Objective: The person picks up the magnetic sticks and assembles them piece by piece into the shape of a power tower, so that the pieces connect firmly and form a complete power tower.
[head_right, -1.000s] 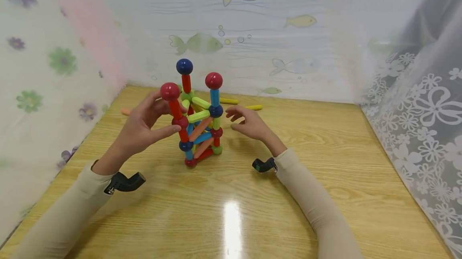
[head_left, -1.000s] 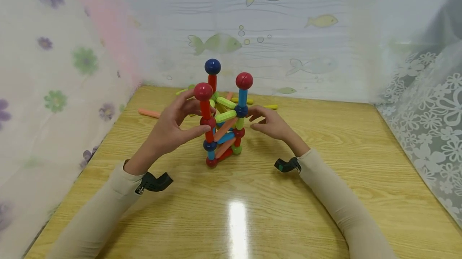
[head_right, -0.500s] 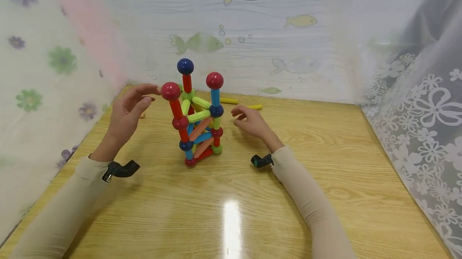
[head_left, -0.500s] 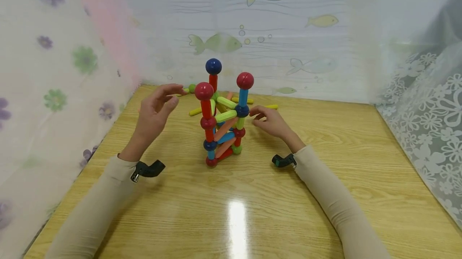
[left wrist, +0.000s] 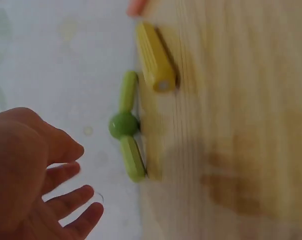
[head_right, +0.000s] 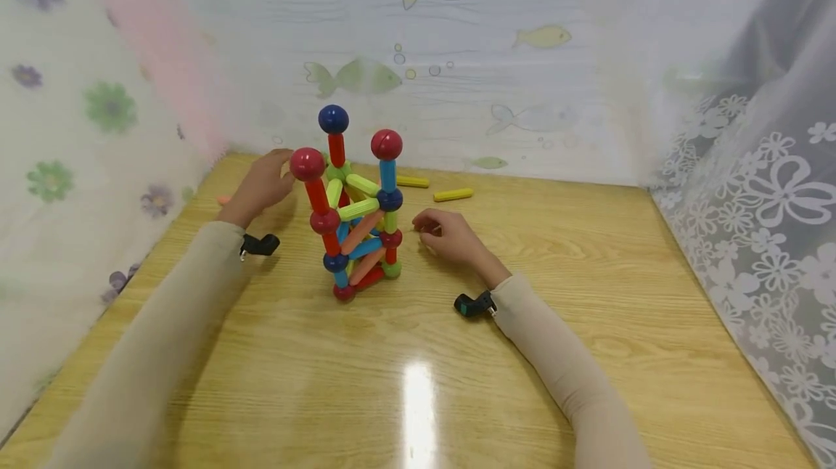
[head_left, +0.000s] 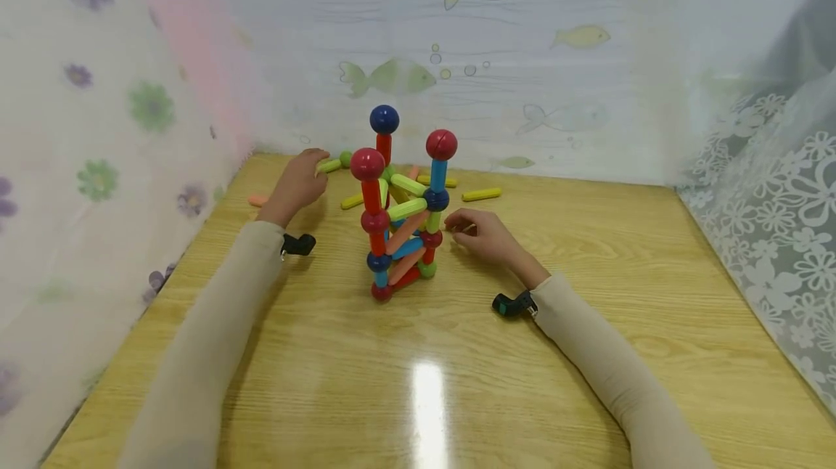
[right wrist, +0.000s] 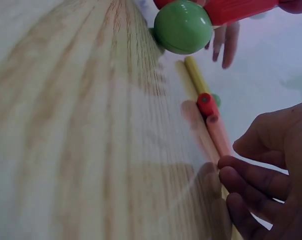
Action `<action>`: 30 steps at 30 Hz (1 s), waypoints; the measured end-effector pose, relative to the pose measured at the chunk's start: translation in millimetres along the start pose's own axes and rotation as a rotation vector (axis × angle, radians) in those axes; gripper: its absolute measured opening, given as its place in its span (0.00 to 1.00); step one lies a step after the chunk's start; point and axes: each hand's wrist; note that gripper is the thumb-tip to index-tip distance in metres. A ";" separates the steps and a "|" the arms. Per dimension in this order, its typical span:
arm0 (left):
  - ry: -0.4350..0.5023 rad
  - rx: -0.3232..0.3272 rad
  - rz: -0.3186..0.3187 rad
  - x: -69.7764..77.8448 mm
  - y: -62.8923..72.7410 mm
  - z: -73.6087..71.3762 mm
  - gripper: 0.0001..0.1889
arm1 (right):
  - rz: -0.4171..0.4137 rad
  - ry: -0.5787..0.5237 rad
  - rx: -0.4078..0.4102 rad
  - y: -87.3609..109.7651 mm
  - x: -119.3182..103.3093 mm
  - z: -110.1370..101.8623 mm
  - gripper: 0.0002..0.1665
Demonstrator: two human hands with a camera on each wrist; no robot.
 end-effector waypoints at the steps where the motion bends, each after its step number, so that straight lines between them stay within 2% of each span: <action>1: -0.046 -0.028 -0.013 -2.9 -7.5 -0.4 0.28 | 0.002 -0.007 0.005 1.6 0.9 1.4 0.15; 3: -0.137 -0.089 -0.041 -7.2 -16.8 0.2 0.30 | 0.004 -0.015 0.015 4.2 3.0 3.8 0.15; 6: -0.247 -0.144 -0.083 -10.8 -20.4 7.4 0.29 | -0.001 -0.032 0.025 6.3 6.1 6.2 0.15; 8: -0.299 -0.128 -0.091 -10.6 -20.7 13.8 0.26 | -0.008 -0.041 0.033 7.1 7.5 6.7 0.15; 11: -0.348 -0.037 -0.065 -11.4 -23.6 22.4 0.20 | -0.019 -0.064 0.049 7.2 8.5 6.1 0.16; 13: -0.358 0.021 -0.036 -12.3 -25.6 25.3 0.16 | -0.021 -0.076 0.059 7.1 9.6 5.6 0.16; 15: -0.364 0.041 -0.016 -13.8 -27.0 27.3 0.14 | -0.019 -0.074 0.061 7.1 10.2 5.7 0.16; 23: -0.294 -0.024 -0.004 -12.3 -18.2 26.2 0.13 | -0.038 -0.079 0.057 7.3 13.4 6.9 0.16; 28: -0.318 -0.079 -0.023 -7.5 -13.1 19.8 0.09 | -0.033 -0.061 0.063 7.5 9.3 6.6 0.15; 30: -0.253 -0.081 -0.031 -4.6 -9.7 13.9 0.08 | -0.028 -0.052 0.059 7.2 7.8 6.2 0.15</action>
Point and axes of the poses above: each hand's wrist, its own y-axis away from the middle knuckle, its own z-axis out of the palm, x = y × z, and after that the axes turned 15 degrees about -x, right-handed
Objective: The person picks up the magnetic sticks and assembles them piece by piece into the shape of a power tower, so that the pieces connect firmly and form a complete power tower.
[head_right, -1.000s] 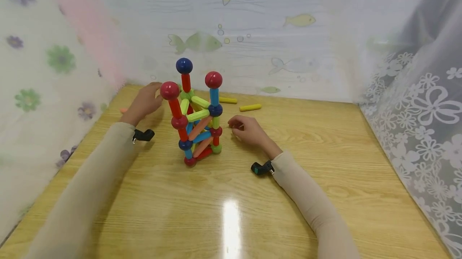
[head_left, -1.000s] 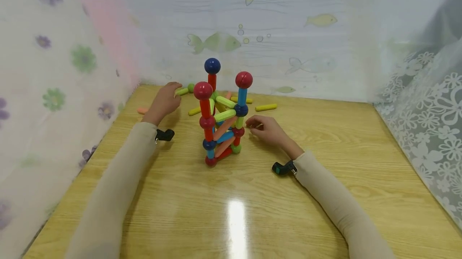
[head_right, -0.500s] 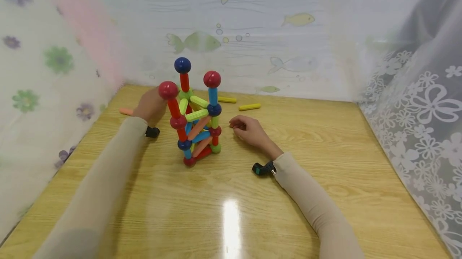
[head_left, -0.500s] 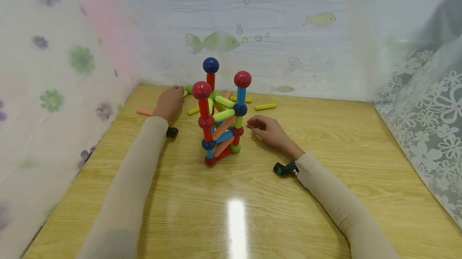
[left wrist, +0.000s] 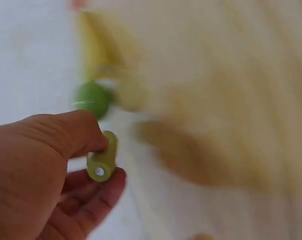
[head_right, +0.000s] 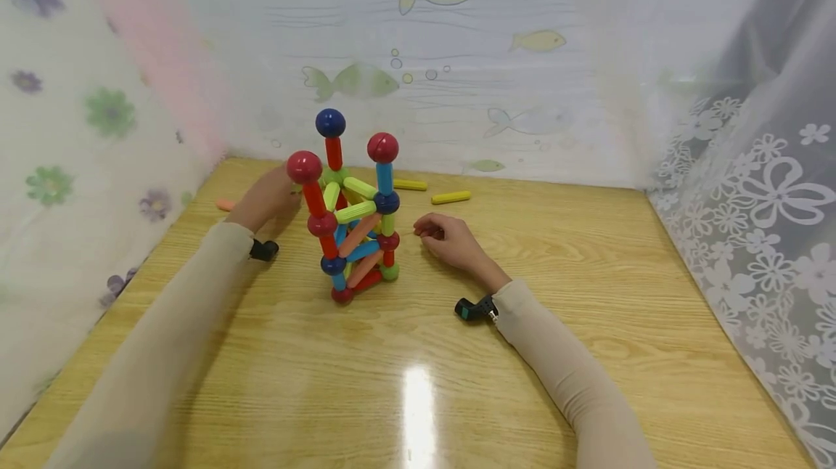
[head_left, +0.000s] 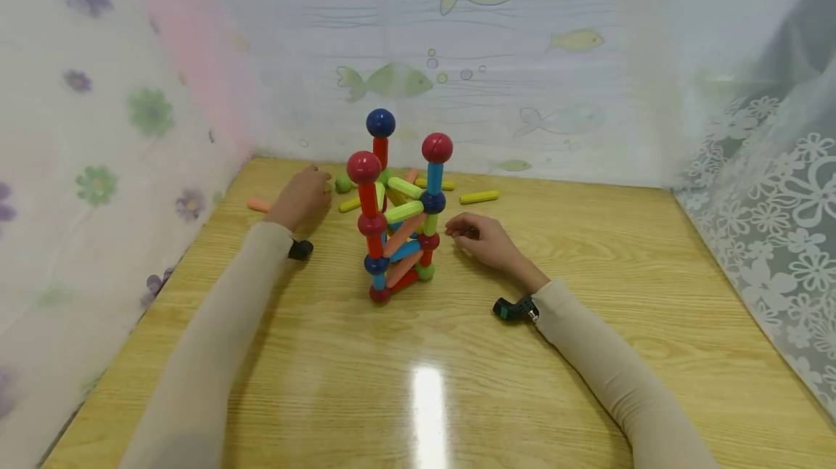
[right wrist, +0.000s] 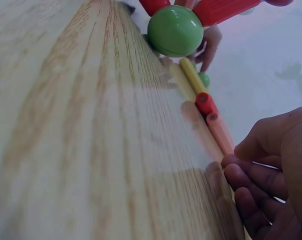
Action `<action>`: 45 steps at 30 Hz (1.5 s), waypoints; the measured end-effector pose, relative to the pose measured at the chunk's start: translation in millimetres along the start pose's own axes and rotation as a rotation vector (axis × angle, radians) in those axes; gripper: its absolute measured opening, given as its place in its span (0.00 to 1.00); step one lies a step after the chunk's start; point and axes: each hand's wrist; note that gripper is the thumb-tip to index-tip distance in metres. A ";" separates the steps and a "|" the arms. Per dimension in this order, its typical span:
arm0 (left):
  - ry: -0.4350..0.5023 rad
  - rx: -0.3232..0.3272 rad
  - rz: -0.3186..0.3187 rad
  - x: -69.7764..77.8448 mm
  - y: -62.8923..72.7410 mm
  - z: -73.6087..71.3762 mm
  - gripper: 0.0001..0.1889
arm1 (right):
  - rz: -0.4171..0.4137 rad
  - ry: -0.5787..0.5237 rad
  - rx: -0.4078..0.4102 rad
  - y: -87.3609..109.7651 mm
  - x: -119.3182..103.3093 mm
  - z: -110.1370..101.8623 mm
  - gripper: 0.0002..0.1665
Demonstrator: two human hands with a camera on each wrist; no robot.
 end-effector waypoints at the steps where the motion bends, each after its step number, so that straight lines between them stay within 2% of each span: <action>1: 0.061 0.007 -0.002 1.4 3.3 -3.7 0.09 | 0.002 0.005 -0.004 -0.1 -0.6 0.2 0.15; 3: 0.298 0.026 0.000 7.6 14.8 -13.5 0.14 | 0.007 0.010 -0.008 -0.4 -1.6 0.2 0.15; 5: 0.597 0.057 0.041 18.6 28.7 -25.9 0.17 | 0.010 0.016 -0.008 -0.5 -2.2 -0.3 0.14; 7: 0.892 0.084 0.101 35.3 45.1 -41.1 0.21 | 0.012 0.023 -0.004 -1.3 -2.2 -1.1 0.14; 9: 1.164 0.112 0.191 53.2 58.9 -56.1 0.21 | 0.013 0.026 0.001 -1.5 -2.1 -2.1 0.14; 12: 1.422 0.160 0.335 79.4 76.3 -75.8 0.16 | 0.018 0.026 0.005 -1.8 -1.4 -3.3 0.14; 14: 1.517 0.180 0.422 94.2 85.6 -85.4 0.13 | 0.022 0.023 0.002 -1.3 -1.6 -3.4 0.14; 16: 1.561 0.172 0.496 107.8 93.6 -92.2 0.12 | 0.026 0.019 -0.002 -0.7 -1.3 -2.9 0.14; 19: 1.607 0.120 0.584 124.7 102.5 -97.4 0.10 | 0.026 0.018 -0.006 0.0 -0.6 -1.4 0.14; 23: 1.627 0.055 0.646 141.0 112.0 -99.2 0.08 | 0.026 0.014 -0.008 -0.2 -0.5 0.4 0.14; 26: 1.617 0.034 0.642 148.1 116.9 -99.3 0.08 | 0.033 0.016 -0.005 -0.6 -0.6 1.1 0.14; 31: 1.596 0.012 0.595 152.3 119.6 -97.8 0.09 | 0.045 0.020 -0.004 -0.5 -0.7 0.9 0.14; 39: 1.610 -0.039 0.551 155.3 117.4 -93.8 0.09 | 0.036 0.008 -0.011 0.2 1.0 1.1 0.14; 45: 1.611 -0.069 0.551 156.6 116.6 -90.4 0.12 | 0.028 0.022 -0.003 -0.6 2.4 1.3 0.14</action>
Point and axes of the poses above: each hand's wrist, its own y-axis away from the middle knuckle, its own z-axis out of the palm, x = y × z, and after that the axes turned 15 degrees about -x, right-handed
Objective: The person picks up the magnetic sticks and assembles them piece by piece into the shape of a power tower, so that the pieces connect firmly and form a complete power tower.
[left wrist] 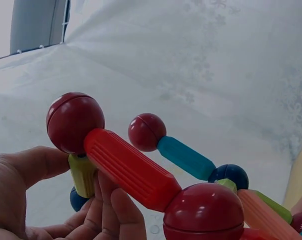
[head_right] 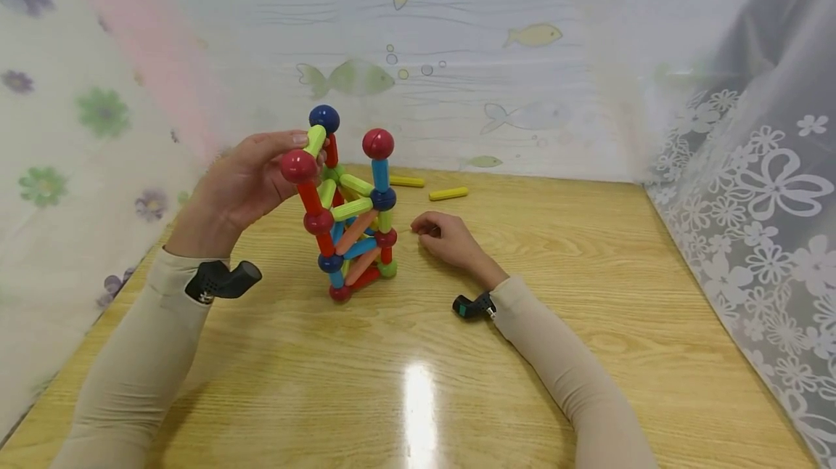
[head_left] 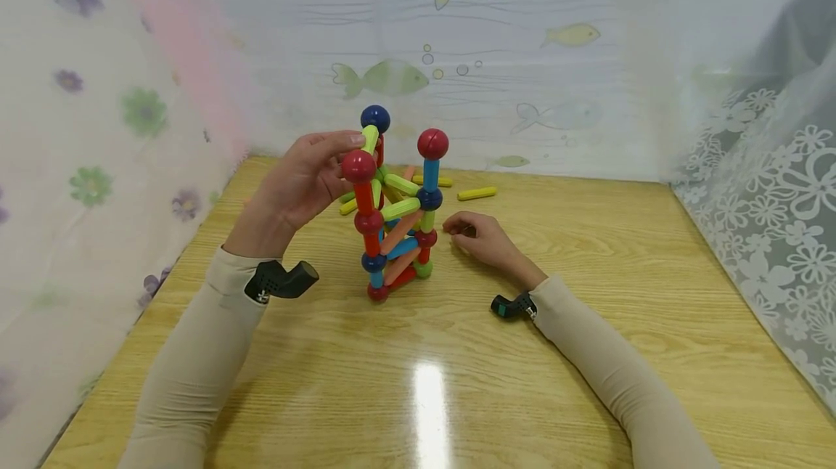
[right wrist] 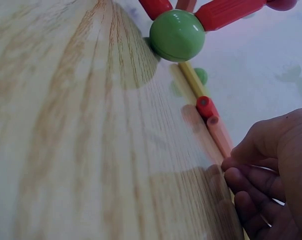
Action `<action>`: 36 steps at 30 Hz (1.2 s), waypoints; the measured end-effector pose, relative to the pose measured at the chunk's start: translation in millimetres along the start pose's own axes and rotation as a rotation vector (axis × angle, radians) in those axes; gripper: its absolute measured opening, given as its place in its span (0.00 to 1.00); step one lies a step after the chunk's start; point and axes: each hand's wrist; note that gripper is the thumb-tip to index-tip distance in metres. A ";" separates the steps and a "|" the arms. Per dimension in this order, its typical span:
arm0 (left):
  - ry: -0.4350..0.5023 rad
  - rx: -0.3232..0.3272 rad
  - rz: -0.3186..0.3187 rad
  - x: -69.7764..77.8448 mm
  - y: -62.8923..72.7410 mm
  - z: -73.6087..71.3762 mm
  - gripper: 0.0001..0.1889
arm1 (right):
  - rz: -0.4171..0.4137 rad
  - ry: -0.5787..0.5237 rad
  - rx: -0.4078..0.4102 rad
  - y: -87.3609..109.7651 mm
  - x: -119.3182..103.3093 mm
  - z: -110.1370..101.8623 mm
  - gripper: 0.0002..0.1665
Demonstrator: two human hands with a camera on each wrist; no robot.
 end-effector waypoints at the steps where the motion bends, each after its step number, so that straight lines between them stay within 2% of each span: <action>1: 0.001 -0.002 -0.003 -0.3 0.0 0.2 0.12 | 0.000 0.002 0.001 -0.4 0.7 0.0 0.14; 16: 0.056 0.015 -0.043 -0.2 1.1 6.1 0.12 | -0.012 0.012 0.001 0.2 1.2 -1.2 0.14; 19: 0.039 0.021 -0.039 -1.6 1.1 5.1 0.14 | -0.008 0.013 0.001 0.5 0.6 -0.6 0.14; 22: -0.004 0.058 -0.036 -6.2 0.9 -5.4 0.17 | -0.005 0.015 -0.001 0.5 0.2 0.3 0.14; 24: -0.064 0.105 -0.055 -13.8 -0.6 -22.1 0.18 | -0.003 0.016 -0.004 0.3 0.2 0.7 0.14; 25: -0.121 0.130 -0.070 -19.5 -1.3 -32.7 0.18 | -0.002 0.016 -0.005 0.3 0.2 1.0 0.14; 27: -0.295 0.180 -0.127 -33.2 -3.1 -55.7 0.18 | 0.000 0.012 -0.008 0.4 0.4 1.5 0.14; 30: -0.634 0.242 -0.227 -58.9 -5.9 -88.5 0.19 | 0.006 0.004 -0.014 0.9 0.0 2.3 0.14; 31: -0.763 0.245 -0.265 -67.1 -6.1 -97.3 0.19 | 0.008 0.003 -0.014 0.9 0.3 2.4 0.14; 33: -0.977 0.226 -0.313 -83.3 -8.6 -113.2 0.20 | 0.009 0.002 -0.011 1.3 0.0 2.3 0.14; 34: -1.079 0.204 -0.316 -91.2 -10.0 -120.8 0.20 | 0.009 0.000 -0.008 1.2 -0.1 2.2 0.14; 36: -1.297 0.119 -0.299 -104.5 -13.8 -133.8 0.21 | 0.006 -0.002 -0.005 0.7 -0.3 1.8 0.14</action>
Point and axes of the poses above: each hand's wrist, its own y-axis away from the middle knuckle, its own z-axis out of the palm, x = y × z, and after that the axes turned 15 degrees about -x, right-handed
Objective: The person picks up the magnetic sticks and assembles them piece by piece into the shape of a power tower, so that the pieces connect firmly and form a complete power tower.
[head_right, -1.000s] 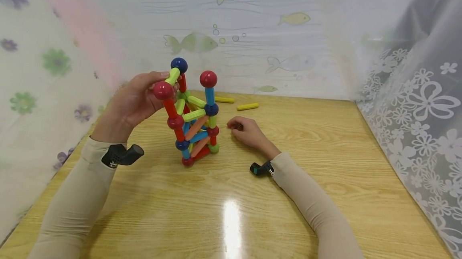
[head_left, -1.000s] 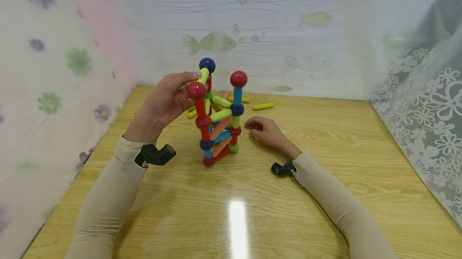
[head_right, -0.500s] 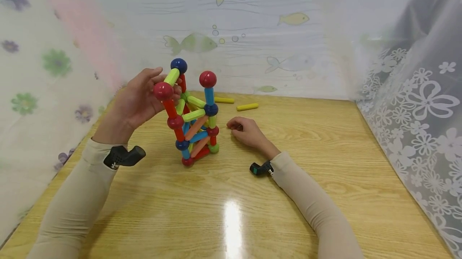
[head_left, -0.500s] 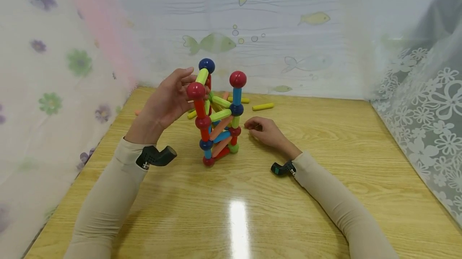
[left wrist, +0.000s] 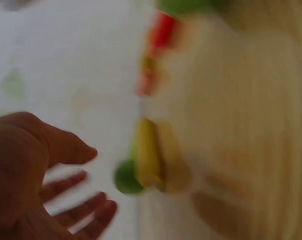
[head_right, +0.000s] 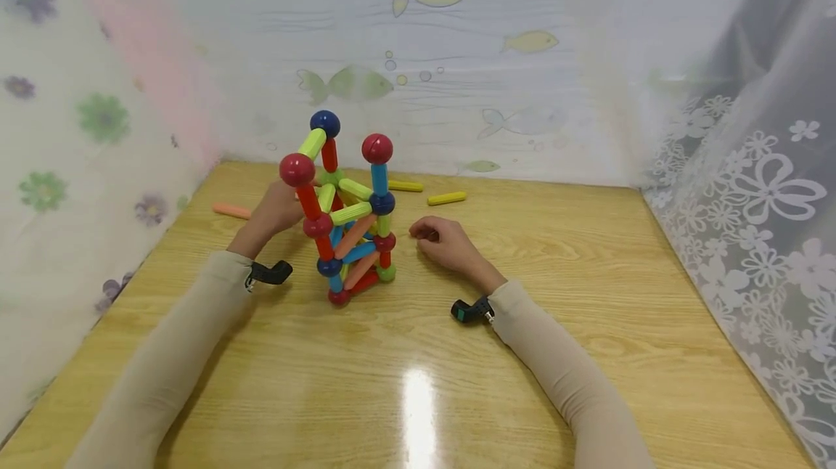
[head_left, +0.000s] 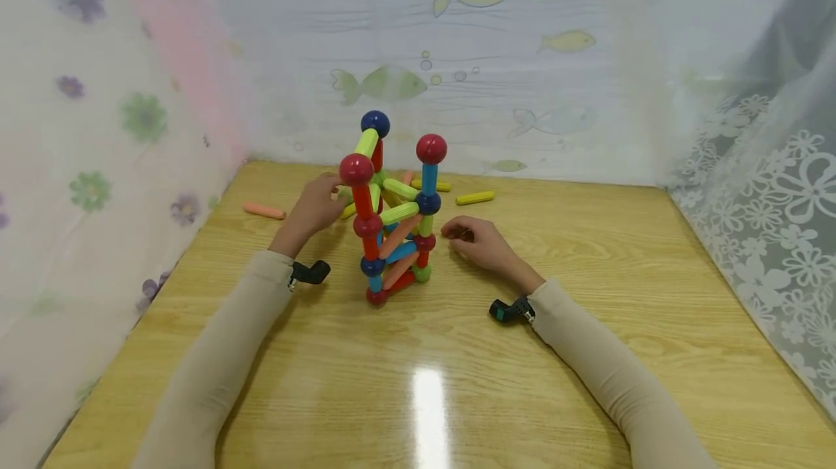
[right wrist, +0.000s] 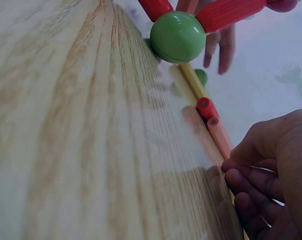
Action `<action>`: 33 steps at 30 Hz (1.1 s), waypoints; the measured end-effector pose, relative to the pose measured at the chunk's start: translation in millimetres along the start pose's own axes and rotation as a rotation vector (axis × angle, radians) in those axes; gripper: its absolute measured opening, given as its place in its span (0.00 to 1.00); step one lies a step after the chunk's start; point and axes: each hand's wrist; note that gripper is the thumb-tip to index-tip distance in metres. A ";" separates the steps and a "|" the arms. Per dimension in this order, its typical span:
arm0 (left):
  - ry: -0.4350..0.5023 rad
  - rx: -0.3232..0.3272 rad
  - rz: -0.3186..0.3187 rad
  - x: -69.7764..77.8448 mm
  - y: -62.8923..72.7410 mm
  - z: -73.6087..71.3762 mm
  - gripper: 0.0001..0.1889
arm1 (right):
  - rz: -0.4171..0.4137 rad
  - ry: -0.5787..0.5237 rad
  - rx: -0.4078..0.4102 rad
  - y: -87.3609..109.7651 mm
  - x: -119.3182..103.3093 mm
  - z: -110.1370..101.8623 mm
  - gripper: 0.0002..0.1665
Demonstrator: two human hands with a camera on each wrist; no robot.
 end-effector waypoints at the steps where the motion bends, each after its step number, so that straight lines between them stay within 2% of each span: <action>1: -0.094 -0.012 0.032 -5.6 -3.5 4.2 0.22 | -0.001 -0.003 0.001 0.1 0.2 0.2 0.14; 3: -0.239 -0.039 0.081 -15.9 -9.2 11.2 0.22 | -0.001 -0.008 0.002 0.0 -0.1 0.7 0.14; 5: -0.304 -0.093 0.081 -21.7 -10.9 14.9 0.21 | 0.002 -0.009 -0.001 -0.5 0.1 1.2 0.14; 7: -0.287 -0.139 0.030 -24.3 -8.9 16.3 0.20 | 0.003 -0.006 -0.002 -0.3 0.4 1.5 0.14; 9: -0.246 -0.160 -0.024 -27.1 -6.3 16.0 0.20 | 0.001 -0.001 0.000 -0.5 0.9 1.7 0.14; 12: -0.205 -0.145 -0.066 -32.4 -2.1 13.5 0.17 | 0.002 -0.003 0.003 -0.3 0.9 1.5 0.14; 17: -0.197 -0.125 -0.098 -39.1 5.6 8.4 0.17 | 0.011 -0.007 0.004 0.0 2.1 0.9 0.14; 25: -0.147 -0.144 -0.112 -49.9 12.2 -0.4 0.18 | 0.005 -0.007 0.004 2.0 -0.3 0.8 0.14; 31: -0.118 -0.109 -0.064 -59.8 14.5 -6.9 0.13 | -0.003 0.004 0.009 1.8 -2.6 -0.7 0.14; 33: -0.121 -0.096 -0.066 -61.3 16.0 -6.8 0.10 | 0.001 0.006 0.007 1.5 -1.9 -0.5 0.14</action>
Point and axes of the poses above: each hand's wrist, its own y-axis away from the middle knuckle, its own z-axis out of the palm, x = y × z, and after that the axes turned 15 degrees about -x, right-handed
